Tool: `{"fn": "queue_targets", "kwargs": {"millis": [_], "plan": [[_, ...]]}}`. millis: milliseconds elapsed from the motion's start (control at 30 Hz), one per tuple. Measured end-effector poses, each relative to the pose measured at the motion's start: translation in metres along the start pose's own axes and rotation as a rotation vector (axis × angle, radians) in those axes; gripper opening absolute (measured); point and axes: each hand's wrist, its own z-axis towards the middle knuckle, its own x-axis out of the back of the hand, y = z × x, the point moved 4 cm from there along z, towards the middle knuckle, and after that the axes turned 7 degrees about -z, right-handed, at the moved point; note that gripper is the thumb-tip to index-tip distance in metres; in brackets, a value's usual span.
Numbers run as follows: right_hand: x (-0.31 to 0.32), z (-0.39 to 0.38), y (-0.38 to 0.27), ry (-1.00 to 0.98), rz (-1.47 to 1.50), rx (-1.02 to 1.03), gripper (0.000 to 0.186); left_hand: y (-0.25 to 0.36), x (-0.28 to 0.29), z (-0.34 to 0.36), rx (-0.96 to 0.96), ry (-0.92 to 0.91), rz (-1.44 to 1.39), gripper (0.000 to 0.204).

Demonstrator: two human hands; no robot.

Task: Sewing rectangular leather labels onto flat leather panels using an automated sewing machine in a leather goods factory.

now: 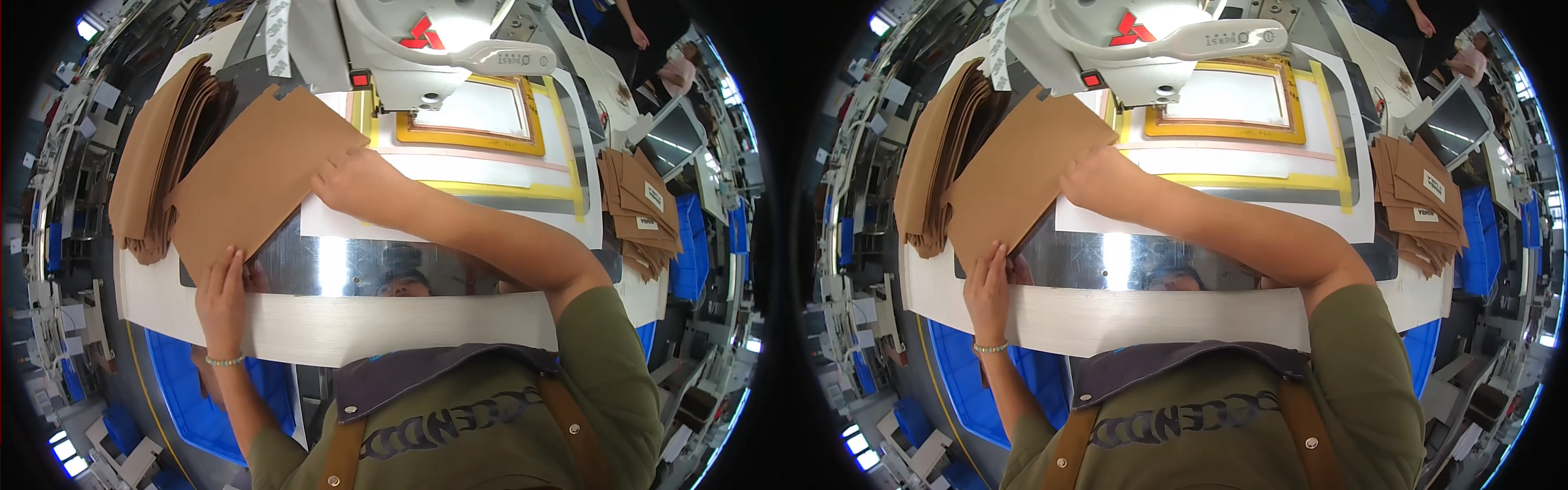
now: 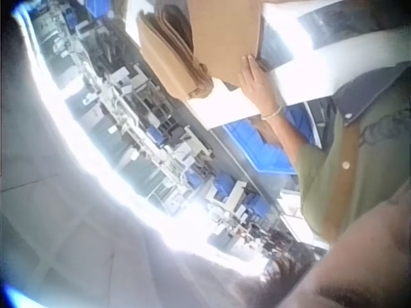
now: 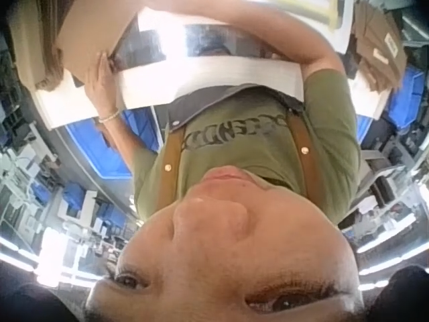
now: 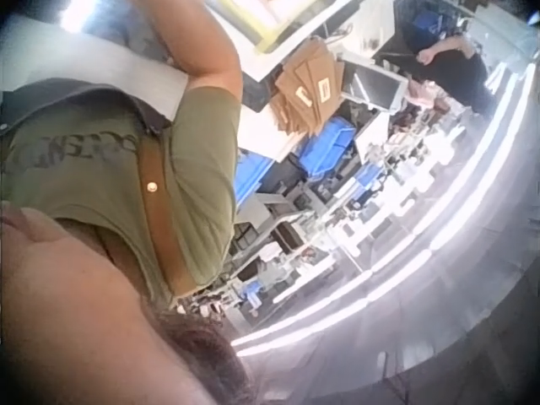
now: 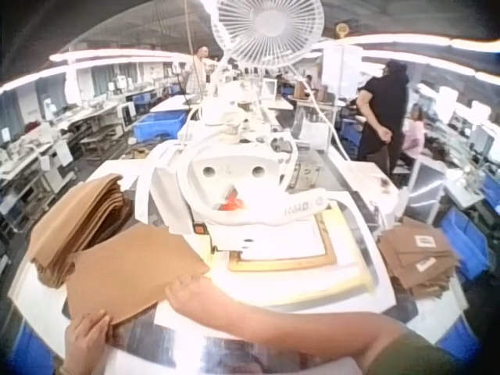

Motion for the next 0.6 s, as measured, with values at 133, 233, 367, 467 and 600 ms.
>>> {"fn": "queue_targets", "kwargs": {"millis": [133, 233, 367, 467, 600], "plan": [[0.005, -0.023, 0.021, 0.065, 0.003, -0.110, 0.013, -0.025, 0.003, -0.025, 0.133, 0.073, -0.072, 0.019], [0.002, -0.029, 0.028, 0.074, 0.007, -0.113, 0.014, -0.024, 0.003, -0.023, 0.130, 0.077, -0.080, 0.018], [0.004, -0.025, 0.026, 0.106, -0.074, -0.062, 0.012, -0.033, 0.007, -0.018, 0.096, 0.039, 0.061, 0.019], [0.002, -0.025, 0.026, 0.044, -0.068, -0.081, 0.011, -0.039, 0.010, -0.019, 0.104, 0.045, 0.098, 0.019], [-0.005, -0.023, 0.032, 0.055, -0.086, -0.101, 0.010, -0.060, 0.004, -0.042, 0.215, 0.088, 0.037, 0.018]]}}
